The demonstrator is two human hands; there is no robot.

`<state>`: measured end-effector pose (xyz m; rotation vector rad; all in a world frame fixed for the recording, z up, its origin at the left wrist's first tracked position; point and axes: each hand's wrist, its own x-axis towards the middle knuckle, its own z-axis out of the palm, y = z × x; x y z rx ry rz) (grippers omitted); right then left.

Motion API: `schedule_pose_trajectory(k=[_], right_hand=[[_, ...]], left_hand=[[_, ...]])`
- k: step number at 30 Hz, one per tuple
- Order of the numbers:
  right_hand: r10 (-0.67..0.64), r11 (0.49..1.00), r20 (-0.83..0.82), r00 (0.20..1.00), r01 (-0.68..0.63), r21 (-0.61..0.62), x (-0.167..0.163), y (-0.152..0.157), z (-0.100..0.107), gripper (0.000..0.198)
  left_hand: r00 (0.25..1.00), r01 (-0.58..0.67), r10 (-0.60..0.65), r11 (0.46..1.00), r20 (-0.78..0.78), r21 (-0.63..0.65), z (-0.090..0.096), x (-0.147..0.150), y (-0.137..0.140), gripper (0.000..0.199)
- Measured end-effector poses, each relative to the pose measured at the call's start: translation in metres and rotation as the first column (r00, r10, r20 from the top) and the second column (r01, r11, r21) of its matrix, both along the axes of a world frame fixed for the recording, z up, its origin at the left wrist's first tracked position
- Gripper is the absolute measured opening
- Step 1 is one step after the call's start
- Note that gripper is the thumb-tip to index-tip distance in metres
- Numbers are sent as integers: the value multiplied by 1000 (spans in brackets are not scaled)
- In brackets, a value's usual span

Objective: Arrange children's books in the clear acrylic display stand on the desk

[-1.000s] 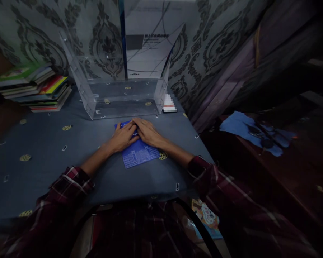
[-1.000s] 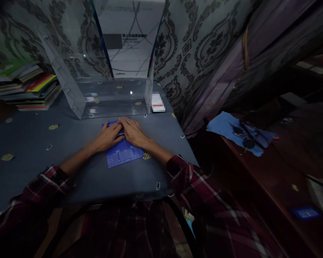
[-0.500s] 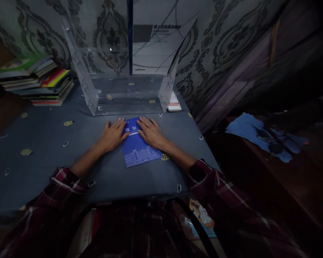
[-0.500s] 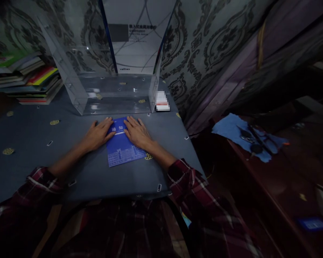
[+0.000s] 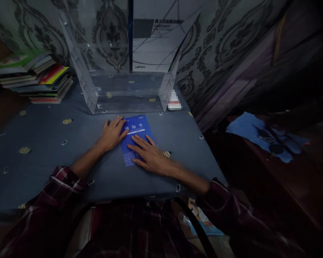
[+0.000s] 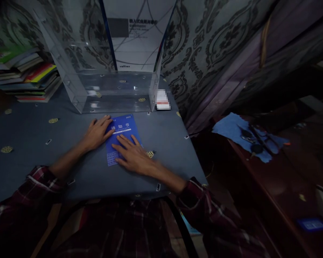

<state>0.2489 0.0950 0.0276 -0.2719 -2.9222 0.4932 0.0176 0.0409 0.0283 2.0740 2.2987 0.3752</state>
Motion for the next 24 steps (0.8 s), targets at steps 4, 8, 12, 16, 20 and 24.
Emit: schedule_pose_trajectory(k=[4,8,12,16,20,24], right_hand=[[-141,988,-46,989,137,-69,-5,22,-4,51],[-265,964,-52,963,263,-28,-13,33,-12,51],[-268,963,-54,962,270,27,-15,30,-16,51],[-261,963,-64,963,264,47,-14,28,-16,50],[-262,963,-58,963,265,57,-13,26,-13,50],[-253,966,-68,965,256,37,-13,26,-12,50]], left_hand=[[991,-128,130,990,-37,53,5,1,1,45],[982,-178,182,981,-43,82,10,0,8,39],[977,-210,207,972,44,103,8,-9,22,32],[957,-229,210,970,201,76,6,-22,33,23],[829,-288,196,952,524,99,6,-31,37,17],[403,-409,167,912,900,14,4,-26,34,36]])
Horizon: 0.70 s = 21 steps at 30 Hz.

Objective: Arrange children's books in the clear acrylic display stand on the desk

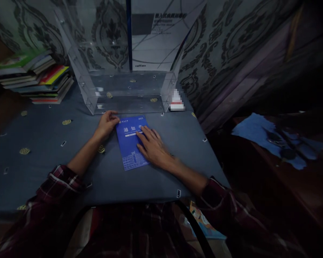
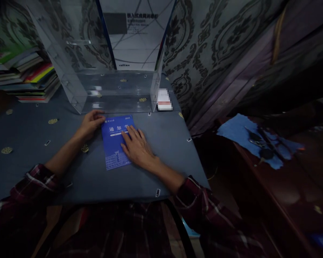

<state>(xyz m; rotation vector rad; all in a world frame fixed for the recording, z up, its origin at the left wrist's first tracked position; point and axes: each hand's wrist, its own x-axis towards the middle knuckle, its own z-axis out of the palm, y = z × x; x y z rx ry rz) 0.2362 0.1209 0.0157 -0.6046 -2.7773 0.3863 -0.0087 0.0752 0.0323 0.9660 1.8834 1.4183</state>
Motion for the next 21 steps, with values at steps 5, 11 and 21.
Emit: schedule_pose_trajectory(k=[5,11,21], right_hand=[[-24,996,-18,1000,23,-82,1,2,0,53],[-119,964,-184,976,69,-256,8,12,-7,58],[-400,419,-305,864,-124,-900,16,42,2,38]], left_hand=[[917,72,-74,997,392,20,2,19,-13,45],[796,250,-217,968,565,19,11,35,-26,30],[762,143,-141,989,632,49,16,38,-26,30]])
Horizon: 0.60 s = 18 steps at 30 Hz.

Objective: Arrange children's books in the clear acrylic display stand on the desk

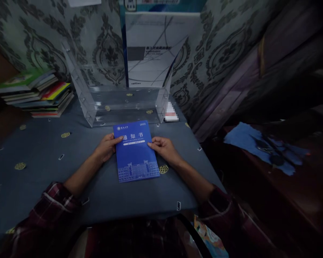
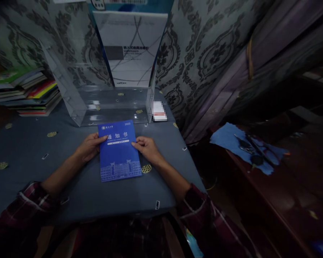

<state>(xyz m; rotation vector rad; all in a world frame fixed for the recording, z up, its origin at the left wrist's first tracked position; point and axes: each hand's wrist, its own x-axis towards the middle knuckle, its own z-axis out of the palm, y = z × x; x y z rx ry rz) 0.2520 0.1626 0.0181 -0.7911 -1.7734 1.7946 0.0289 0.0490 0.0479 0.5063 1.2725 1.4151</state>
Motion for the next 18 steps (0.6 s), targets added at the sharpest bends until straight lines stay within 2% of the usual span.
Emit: schedule_pose_trajectory(k=[2,4,6,9,11,15,18], right_hand=[[-2,998,-38,999,0,-67,0,-2,7,42],[-54,997,-69,996,50,-56,1,-4,13,46],[-109,994,-100,989,108,-12,2,-3,17,49],[-172,979,-149,974,185,83,5,1,26,50],[-199,960,-175,964,227,163,9,3,35,50],[-244,880,-217,945,309,360,16,0,57,46],[-237,824,-220,946,316,470,21,-4,66,38]], left_hand=[[1000,13,-13,1000,-6,-9,0,1,-1,33],[996,82,-83,996,-36,-29,0,3,-4,36],[973,211,-213,977,-82,-34,0,5,-6,40],[890,417,-414,909,-190,-27,1,9,-8,44],[841,482,-470,876,-270,-23,6,12,-8,46],[844,420,-365,906,-393,60,23,14,-6,44],[841,352,-276,932,-466,84,27,14,-5,45]])
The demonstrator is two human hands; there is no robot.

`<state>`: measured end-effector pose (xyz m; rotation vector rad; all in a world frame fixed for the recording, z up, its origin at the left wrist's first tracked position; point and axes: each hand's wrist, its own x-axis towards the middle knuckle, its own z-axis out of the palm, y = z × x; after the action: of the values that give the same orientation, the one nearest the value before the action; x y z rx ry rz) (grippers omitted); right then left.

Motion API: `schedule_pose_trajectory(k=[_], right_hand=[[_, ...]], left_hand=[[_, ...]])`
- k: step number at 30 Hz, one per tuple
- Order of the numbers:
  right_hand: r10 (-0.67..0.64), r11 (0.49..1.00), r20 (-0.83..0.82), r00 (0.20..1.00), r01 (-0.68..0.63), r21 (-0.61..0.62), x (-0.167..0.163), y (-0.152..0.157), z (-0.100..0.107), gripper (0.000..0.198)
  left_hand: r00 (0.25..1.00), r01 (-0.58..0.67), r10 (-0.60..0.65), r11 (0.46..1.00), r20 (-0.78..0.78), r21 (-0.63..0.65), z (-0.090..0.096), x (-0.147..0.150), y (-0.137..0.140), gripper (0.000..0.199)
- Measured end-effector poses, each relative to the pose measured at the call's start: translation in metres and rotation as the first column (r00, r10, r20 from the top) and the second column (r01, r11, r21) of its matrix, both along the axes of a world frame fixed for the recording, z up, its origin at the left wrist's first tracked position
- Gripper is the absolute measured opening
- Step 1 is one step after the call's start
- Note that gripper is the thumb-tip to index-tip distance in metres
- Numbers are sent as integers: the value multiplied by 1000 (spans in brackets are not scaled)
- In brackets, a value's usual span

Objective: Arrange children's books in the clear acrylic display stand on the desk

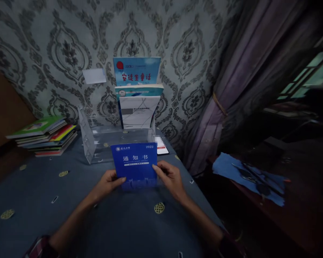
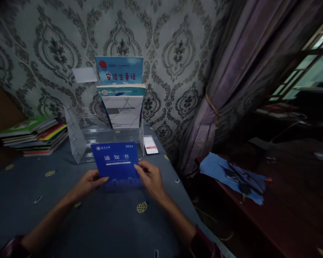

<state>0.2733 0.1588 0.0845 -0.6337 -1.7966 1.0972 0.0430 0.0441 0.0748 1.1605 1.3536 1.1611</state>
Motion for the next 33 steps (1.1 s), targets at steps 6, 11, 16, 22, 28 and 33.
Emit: schedule_pose_trajectory(k=[6,11,16,22,28,33], right_hand=[[39,999,39,998,-39,-6,6,0,-12,39],[45,999,34,998,-45,-9,5,9,-16,41],[42,999,-18,999,-42,-28,-7,28,-13,39],[23,999,-15,1000,-23,40,-20,47,-2,34],[-24,984,-10,1000,25,177,-34,59,23,29],[-29,959,-86,996,52,280,-48,75,39,31]], left_hand=[[998,-18,17,1000,-57,-2,-21,0,0,48],[989,-61,71,995,-130,83,-18,1,8,46],[959,-138,193,957,-206,255,-1,3,22,44],[782,-266,440,876,-442,401,13,0,37,31],[686,-288,552,804,-474,520,36,-4,53,26],[618,-305,652,713,-438,631,49,-13,70,24]])
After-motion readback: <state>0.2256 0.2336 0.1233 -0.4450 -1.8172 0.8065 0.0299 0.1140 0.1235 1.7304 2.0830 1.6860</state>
